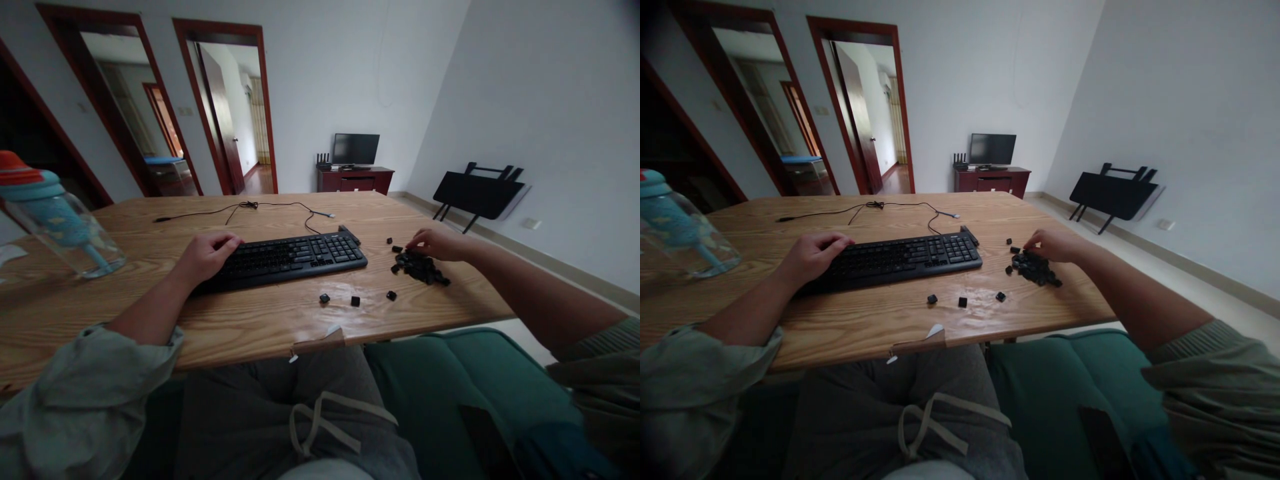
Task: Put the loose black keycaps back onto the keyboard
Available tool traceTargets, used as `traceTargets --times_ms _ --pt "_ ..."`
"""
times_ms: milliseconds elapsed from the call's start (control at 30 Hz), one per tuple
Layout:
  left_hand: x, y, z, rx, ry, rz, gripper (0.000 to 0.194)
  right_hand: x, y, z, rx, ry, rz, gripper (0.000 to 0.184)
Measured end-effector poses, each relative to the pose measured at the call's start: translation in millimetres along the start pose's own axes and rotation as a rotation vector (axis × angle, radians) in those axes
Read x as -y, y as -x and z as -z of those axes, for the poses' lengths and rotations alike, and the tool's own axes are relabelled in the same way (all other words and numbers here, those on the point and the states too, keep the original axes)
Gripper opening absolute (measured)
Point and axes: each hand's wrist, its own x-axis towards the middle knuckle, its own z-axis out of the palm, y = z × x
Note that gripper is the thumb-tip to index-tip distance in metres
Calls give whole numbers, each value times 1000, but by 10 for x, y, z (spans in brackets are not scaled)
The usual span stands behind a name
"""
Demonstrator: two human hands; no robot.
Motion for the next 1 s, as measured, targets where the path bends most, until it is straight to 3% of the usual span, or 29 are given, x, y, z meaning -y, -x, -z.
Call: traceTargets --times_ms 167,333,433,533,700,833,1000 --pt "-10 -5 4 -8 22 -16 43 49 -116 41 104 -27 -27 24" --pt "-25 -2 18 -1 33 -3 43 264 -86 178 -1 -56 -101 22" --pt "-120 -32 -20 -5 41 -11 41 622 -53 320 -109 -200 -154 31" --pt "-317 -137 -167 24 63 -59 41 1186 -126 402 -173 -471 18 30" --pt "-698 -439 -639 173 281 -213 37 2033 -465 273 -56 -972 199 34" --pt "-882 -550 -932 244 488 -251 36 2229 -631 138 -85 -1155 233 38" --pt "-899 -500 -1008 220 517 -210 27 2188 -614 57 -64 -1157 171 39"
